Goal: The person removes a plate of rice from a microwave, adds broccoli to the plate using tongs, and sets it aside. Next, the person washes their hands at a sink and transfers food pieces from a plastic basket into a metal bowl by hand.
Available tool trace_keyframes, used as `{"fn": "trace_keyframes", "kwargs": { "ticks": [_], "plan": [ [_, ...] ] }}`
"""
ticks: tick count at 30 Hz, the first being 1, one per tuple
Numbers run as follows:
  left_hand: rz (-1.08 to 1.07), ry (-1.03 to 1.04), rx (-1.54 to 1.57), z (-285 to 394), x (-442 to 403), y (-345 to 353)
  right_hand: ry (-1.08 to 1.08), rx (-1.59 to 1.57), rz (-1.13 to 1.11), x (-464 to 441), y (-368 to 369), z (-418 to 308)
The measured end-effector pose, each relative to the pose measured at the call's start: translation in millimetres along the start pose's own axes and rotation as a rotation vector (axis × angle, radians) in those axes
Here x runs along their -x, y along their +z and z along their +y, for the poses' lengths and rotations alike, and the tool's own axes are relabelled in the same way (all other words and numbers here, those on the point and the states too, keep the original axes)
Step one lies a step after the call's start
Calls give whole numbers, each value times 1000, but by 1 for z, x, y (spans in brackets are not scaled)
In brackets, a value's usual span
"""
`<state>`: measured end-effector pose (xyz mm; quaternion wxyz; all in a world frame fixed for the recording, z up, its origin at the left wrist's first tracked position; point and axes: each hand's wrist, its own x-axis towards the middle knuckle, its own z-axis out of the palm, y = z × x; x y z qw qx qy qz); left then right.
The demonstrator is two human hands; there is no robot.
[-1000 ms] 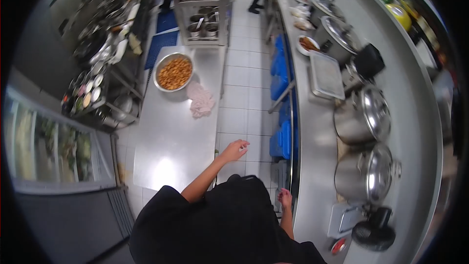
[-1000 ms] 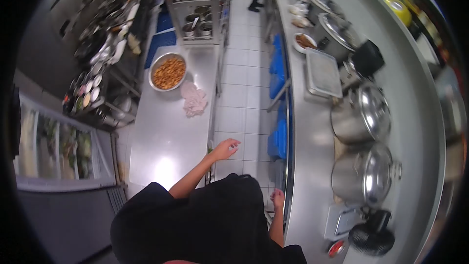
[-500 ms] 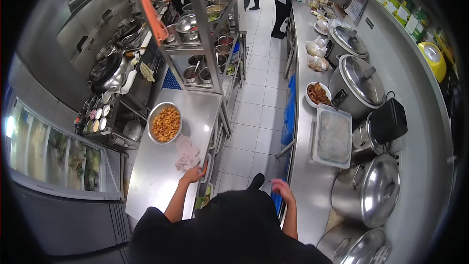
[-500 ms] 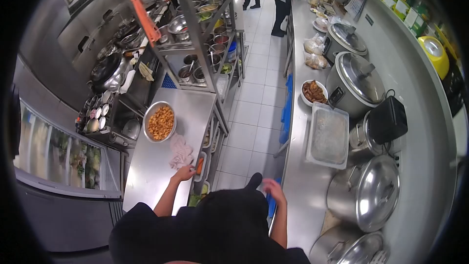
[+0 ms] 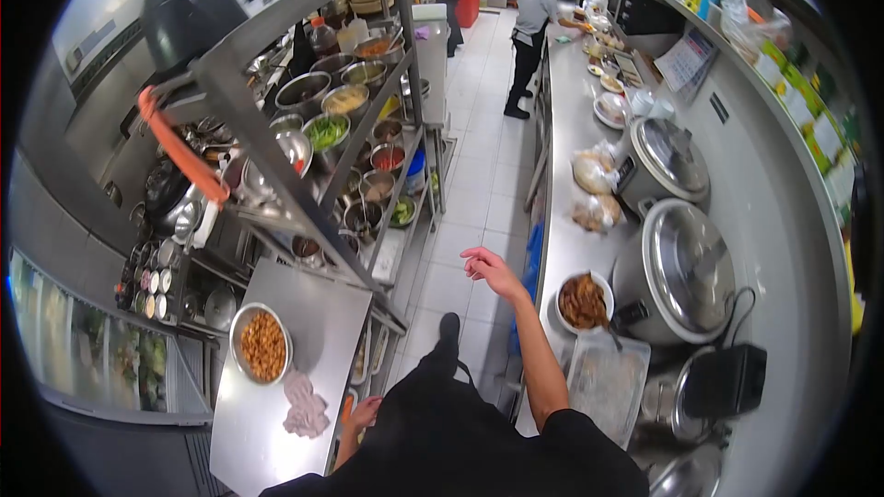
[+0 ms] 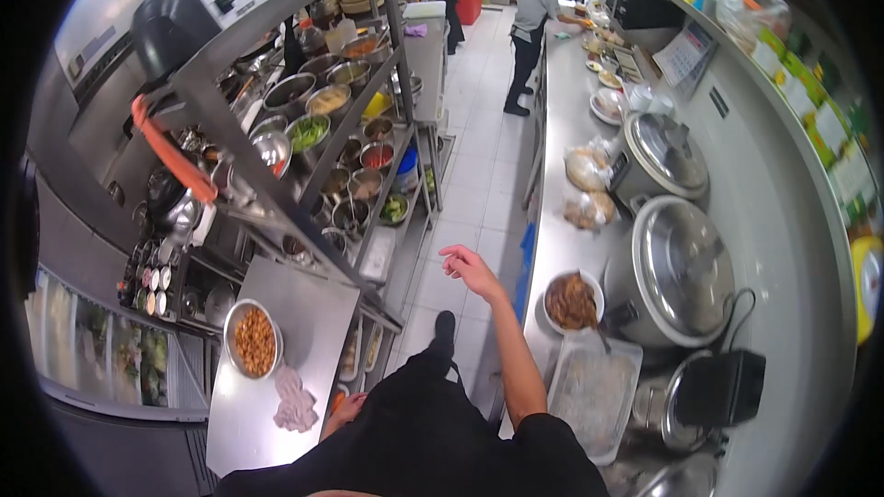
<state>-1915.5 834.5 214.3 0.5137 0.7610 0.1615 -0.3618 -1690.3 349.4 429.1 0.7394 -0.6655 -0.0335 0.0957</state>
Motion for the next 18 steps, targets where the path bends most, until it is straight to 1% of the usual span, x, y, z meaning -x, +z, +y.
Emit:
{"fn": "trace_keyframes", "kwargs": {
  "ticks": [2, 3, 5, 6, 7, 8, 9, 10, 11, 12, 14, 17, 18],
  "plan": [
    [-4, 93, 112, 47, -50, 8, 18, 85, -9, -53, -20, 10],
    [-52, 96, 250, 77, -78, 11, 50, 104, -22, -72, -30, 24],
    [-58, 129, 121, 156, -142, 9, 93, 157, -48, -107, -61, 70],
    [-59, 133, 55, 190, -168, 10, 138, 237, -54, -112, -74, 86],
    [-122, 112, 65, 223, -198, 9, 178, 314, -59, -115, -86, 101],
    [-183, 100, 72, 263, -235, 8, 255, 240, -92, -114, -100, 118],
    [-196, 205, -76, 303, -280, 10, 335, 164, -125, -118, -116, 131],
    [-211, 293, -228, 336, -313, 12, 463, 167, -92, -116, -125, 120],
    [-239, 338, -184, 378, -336, 17, 471, 136, -73, -117, -139, 135],
    [-266, 382, -140, 425, -360, 26, 548, 110, -27, -120, -149, 133],
    [-336, 379, -31, 519, -394, 46, 524, 42, 27, -129, -176, 133],
    [-377, 349, -1, 632, -449, 84, 555, -102, 128, -160, -225, 144],
    [-399, 349, 1, 667, -463, 96, 569, -150, 166, -179, -245, 137]
  ]
}}
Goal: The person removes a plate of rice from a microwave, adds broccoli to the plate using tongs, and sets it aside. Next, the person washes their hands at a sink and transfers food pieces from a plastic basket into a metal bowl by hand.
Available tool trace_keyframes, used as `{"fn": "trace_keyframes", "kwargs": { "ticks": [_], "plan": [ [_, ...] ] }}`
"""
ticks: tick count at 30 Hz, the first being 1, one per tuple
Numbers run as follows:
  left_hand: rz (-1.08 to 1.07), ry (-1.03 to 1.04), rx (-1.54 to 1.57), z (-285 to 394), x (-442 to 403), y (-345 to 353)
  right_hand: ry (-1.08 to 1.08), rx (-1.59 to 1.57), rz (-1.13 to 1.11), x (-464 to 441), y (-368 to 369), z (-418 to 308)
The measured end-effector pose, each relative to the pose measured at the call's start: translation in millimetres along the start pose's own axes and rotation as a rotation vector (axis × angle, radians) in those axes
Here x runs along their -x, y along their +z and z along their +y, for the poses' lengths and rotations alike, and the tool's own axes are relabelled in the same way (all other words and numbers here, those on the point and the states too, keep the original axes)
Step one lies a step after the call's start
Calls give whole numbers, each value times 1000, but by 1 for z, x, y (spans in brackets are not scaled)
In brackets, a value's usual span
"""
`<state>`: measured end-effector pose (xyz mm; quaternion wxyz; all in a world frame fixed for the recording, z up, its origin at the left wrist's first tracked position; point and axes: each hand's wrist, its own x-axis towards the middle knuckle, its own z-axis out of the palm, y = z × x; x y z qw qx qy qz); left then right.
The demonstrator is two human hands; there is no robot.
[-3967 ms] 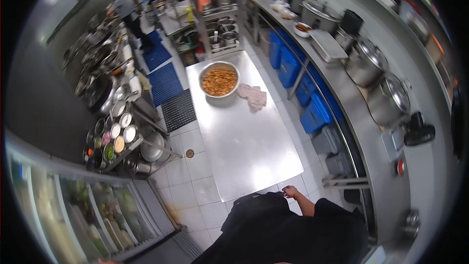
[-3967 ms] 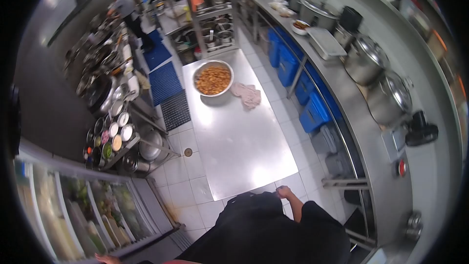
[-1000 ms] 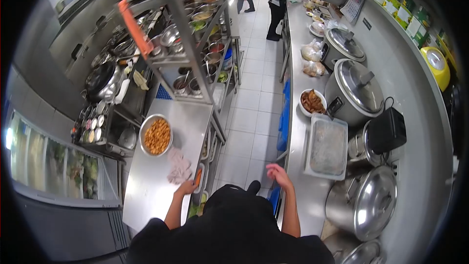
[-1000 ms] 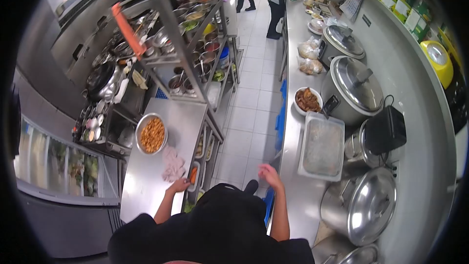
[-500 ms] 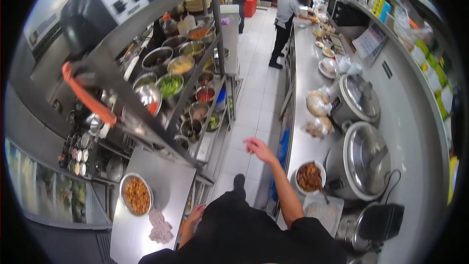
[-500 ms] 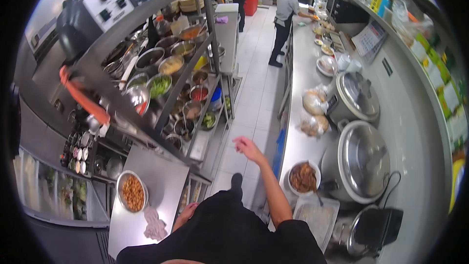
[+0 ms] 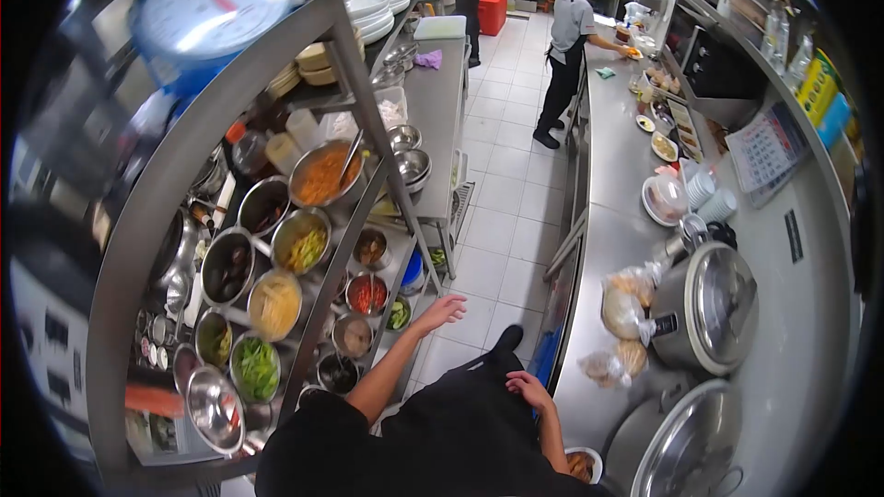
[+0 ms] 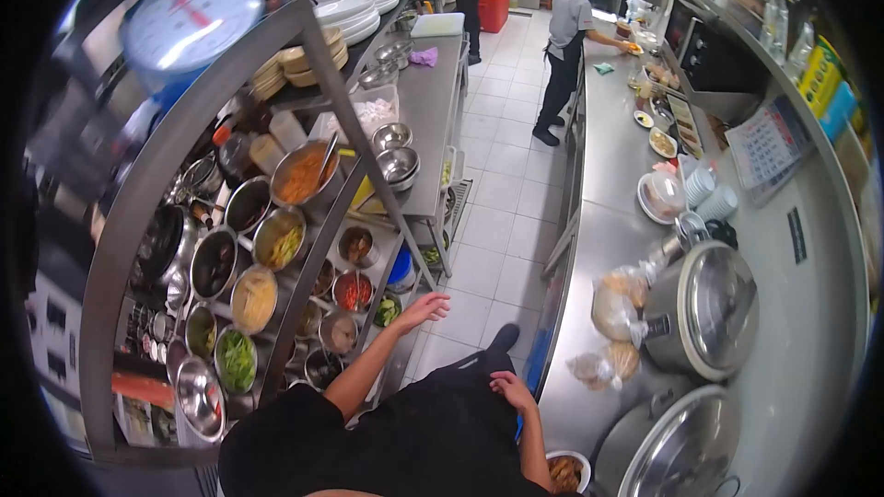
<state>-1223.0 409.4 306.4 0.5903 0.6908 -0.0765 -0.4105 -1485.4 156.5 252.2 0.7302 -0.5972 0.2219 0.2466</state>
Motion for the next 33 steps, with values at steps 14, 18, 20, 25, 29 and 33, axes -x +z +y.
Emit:
{"fn": "trace_keyframes", "kwargs": {
  "ticks": [14, 18, 20, 25, 29, 33],
  "plan": [
    [465, -123, 563, 76, -189, -76, -705, 166, 71, -300, -186, -575],
    [757, -87, 724, 66, -225, -104, -1056, 341, -69, -357, -144, -767],
    [853, -26, 779, 52, -254, -129, -1244, 373, -88, -369, -113, -853],
    [780, 184, 880, 112, -322, -165, -1621, 166, -155, -415, -57, -1040],
    [704, 244, 837, 169, -378, -188, -1962, 355, 16, -466, -19, -1201],
    [753, 264, 752, 231, -412, -203, -2195, 537, 421, -568, 13, -1386]
  ]
}}
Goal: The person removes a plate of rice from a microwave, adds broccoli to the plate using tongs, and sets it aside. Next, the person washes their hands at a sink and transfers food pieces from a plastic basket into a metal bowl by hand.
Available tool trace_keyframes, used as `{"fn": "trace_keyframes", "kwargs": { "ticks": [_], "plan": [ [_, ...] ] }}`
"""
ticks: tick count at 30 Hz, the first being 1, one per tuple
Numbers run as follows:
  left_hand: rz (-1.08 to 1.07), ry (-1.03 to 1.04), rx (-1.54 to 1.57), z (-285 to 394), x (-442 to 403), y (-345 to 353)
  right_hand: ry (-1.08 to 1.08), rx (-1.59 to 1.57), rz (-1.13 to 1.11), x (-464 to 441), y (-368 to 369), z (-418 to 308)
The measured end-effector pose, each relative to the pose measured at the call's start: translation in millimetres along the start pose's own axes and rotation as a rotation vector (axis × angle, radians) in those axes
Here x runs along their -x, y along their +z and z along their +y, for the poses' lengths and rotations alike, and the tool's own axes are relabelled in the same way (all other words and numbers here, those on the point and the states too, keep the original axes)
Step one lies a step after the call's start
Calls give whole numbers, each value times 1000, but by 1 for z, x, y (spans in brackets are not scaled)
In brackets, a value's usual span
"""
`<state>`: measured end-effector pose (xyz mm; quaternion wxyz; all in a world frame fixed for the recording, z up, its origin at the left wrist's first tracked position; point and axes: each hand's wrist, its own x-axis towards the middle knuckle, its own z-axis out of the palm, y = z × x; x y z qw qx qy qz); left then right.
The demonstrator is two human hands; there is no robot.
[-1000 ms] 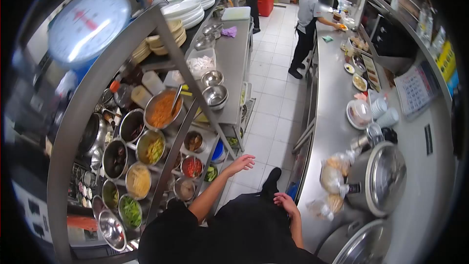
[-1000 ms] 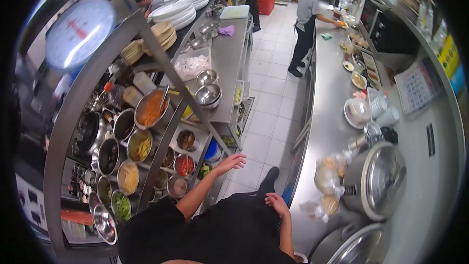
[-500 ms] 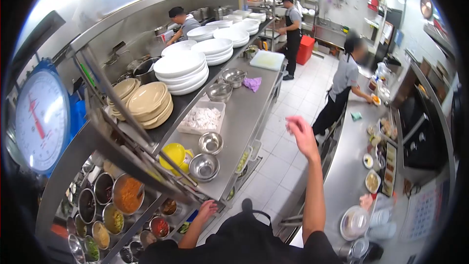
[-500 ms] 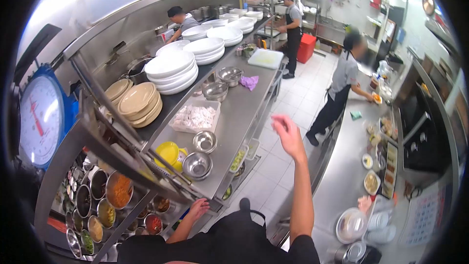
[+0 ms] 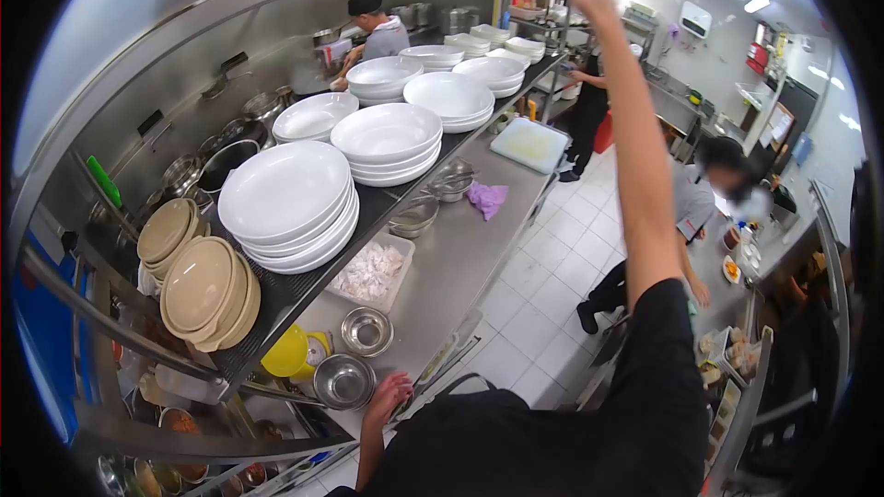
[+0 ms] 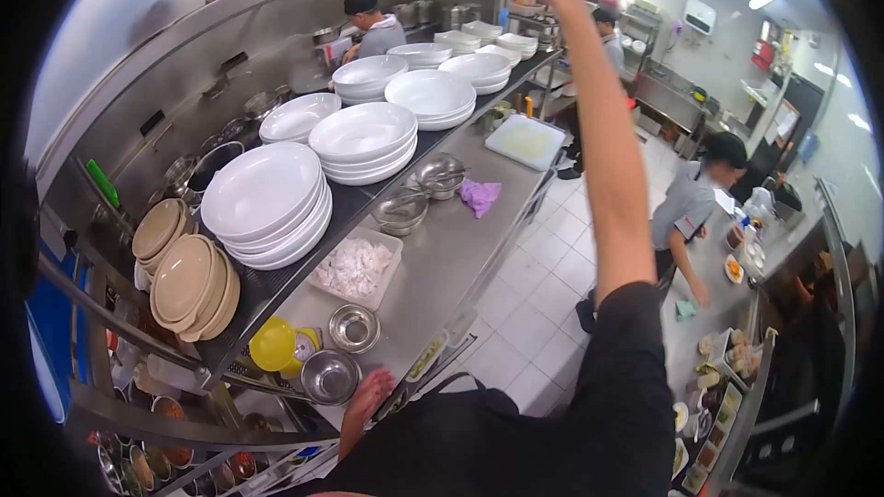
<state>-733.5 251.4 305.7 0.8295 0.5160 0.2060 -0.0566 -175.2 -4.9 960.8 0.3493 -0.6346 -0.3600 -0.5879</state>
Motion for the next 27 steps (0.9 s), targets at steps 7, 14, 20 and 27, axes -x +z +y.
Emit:
{"fn": "trace_keyframes", "kwargs": {
  "ticks": [7, 14, 20, 27],
  "plan": [
    [246, 170, -116, 6, -40, 47, 123, 318, -254, -97, 67, 94],
    [461, 316, 71, 2, -83, 160, 47, 205, -243, -118, 98, 135],
    [434, 283, 53, -20, -126, 221, -65, 46, -134, -113, 91, 152],
    [246, 247, -87, 19, -162, 247, -238, -279, -42, 18, 30, 125]
  ]
}}
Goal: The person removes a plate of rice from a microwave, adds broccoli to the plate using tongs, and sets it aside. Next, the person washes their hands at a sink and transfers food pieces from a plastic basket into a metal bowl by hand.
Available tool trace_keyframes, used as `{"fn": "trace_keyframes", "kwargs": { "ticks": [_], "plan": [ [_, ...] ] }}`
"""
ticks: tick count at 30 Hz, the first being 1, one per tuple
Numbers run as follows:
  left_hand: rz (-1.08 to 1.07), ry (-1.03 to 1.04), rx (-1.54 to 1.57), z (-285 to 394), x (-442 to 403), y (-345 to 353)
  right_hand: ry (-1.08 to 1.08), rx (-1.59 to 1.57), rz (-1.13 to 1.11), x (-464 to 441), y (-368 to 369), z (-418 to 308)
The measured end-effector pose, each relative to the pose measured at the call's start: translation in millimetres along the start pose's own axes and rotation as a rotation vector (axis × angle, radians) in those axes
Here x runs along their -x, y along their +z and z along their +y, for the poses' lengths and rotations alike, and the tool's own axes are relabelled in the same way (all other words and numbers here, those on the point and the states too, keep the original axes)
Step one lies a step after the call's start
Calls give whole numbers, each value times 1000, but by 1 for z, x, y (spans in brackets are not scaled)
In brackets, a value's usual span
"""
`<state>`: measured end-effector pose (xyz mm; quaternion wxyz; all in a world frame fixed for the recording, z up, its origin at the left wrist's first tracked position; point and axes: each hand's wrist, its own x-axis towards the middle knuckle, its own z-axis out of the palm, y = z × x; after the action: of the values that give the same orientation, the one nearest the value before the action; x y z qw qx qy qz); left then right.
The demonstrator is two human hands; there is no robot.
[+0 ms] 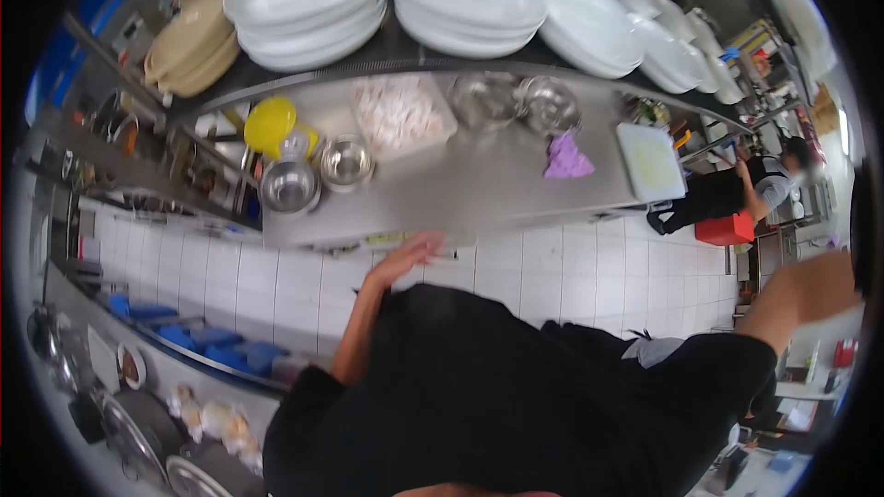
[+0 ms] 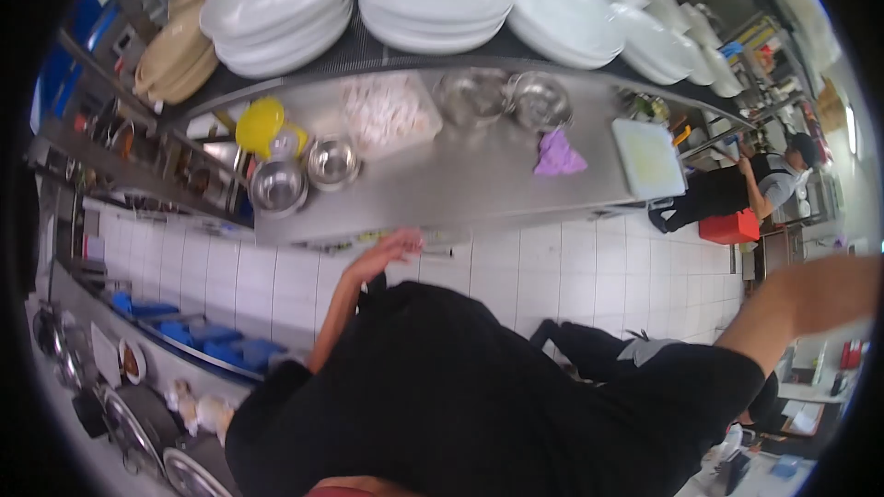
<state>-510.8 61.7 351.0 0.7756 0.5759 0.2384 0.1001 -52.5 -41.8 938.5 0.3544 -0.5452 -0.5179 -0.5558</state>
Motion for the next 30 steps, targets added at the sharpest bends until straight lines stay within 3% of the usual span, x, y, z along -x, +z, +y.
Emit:
{"fn": "trace_keyframes", "kwargs": {
  "ticks": [7, 10, 13, 16, 19, 20, 22, 23, 25, 27, 30],
  "plan": [
    [-429, 125, 77, 105, -52, 64, 17, -244, 87, 212, -149, -50],
    [-584, 108, 418, 138, -59, 98, 114, -357, 118, 293, -194, -66],
    [-704, -59, 740, 135, -66, 104, 287, -483, 126, 361, -205, -89],
    [-674, -100, 796, 136, -59, 89, 554, -597, 95, 414, -188, -111],
    [-355, -98, 110, 108, -67, 74, 788, -480, -49, 470, -144, -127],
    [-315, -100, 174, 97, -67, 67, 803, -515, -75, 488, -126, -125],
    [-229, -99, 302, 77, -71, 53, 1046, -970, 60, 489, -94, -125],
    [-156, -47, 260, 68, -74, 47, 1377, -1158, 152, 471, -78, -148],
    [-13, 57, 178, 48, -81, 35, 1879, -1387, 13, 491, -54, -146],
    [96, 42, 135, 26, -95, 16, 2195, -1409, -515, 590, -40, -109],
    [164, 80, 0, -5, -120, -18, 1923, -1197, -924, 598, 6, -125]
  ]
}}
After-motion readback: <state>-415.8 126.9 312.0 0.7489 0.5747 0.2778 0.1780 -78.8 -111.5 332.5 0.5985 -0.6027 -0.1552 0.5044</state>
